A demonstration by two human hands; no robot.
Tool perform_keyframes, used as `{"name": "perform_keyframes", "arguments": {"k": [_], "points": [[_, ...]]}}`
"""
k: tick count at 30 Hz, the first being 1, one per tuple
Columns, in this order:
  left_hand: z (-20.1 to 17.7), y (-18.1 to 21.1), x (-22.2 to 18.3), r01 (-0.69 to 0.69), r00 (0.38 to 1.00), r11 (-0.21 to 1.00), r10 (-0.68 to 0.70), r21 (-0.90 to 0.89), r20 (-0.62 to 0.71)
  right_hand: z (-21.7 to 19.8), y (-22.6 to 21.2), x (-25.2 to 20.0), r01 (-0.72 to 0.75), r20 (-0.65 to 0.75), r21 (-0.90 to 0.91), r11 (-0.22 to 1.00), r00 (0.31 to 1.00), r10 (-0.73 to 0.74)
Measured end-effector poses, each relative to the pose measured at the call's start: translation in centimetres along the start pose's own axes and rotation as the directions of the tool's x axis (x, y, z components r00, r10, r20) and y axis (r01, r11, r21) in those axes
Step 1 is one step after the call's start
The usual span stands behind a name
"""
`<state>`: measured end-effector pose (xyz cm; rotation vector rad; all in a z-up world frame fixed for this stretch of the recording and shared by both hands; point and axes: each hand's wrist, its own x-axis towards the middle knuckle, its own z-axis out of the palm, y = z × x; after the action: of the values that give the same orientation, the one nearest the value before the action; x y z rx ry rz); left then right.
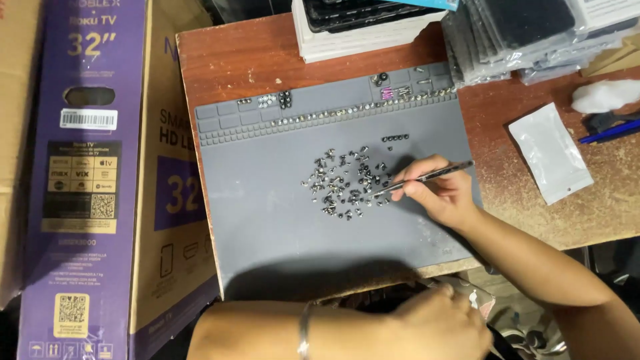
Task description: Using tweezers to pick up small screws from a pile and organize them into rows on a magnetic repair mat.
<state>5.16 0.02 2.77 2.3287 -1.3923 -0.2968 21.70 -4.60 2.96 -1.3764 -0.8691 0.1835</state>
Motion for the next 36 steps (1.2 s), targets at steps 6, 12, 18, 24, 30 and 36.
{"name": "perform_keyframes", "arguments": {"k": [6,12,18,24,30,36], "points": [[7.3,-2.9,0.4,-0.013,0.999,0.999,0.011,0.033,0.042,-0.1,0.7,-0.4,-0.032,-0.102,-0.095,0.995,0.995,0.022],[14.4,-2.0,0.6,-0.055,0.985,0.995,0.04,0.086,0.167,-0.4,1.2,0.5,0.051,-0.147,-0.098,0.994,0.987,-0.065],[18.3,-1.2,0.6,-0.081,0.959,0.993,0.054,0.086,0.277,0.6,-0.2,1.4,0.058,-0.066,-0.141,0.988,0.995,-0.068],[20.4,-1.5,0.7,-0.076,0.925,0.994,0.04,0.081,0.377,1.4,-1.5,1.7,0.097,0.061,-0.188,0.977,0.994,-0.087],[20.7,-4.1,2.6,-0.072,0.884,0.992,0.016,0.102,0.467,1.2,-0.8,1.0,0.058,0.046,-0.171,0.983,0.998,-0.051],[17.2,-2.9,4.7,-0.098,0.819,0.99,0.025,0.097,0.573,1.1,-0.5,0.9,0.045,0.025,-0.154,0.987,0.999,-0.041]]}}
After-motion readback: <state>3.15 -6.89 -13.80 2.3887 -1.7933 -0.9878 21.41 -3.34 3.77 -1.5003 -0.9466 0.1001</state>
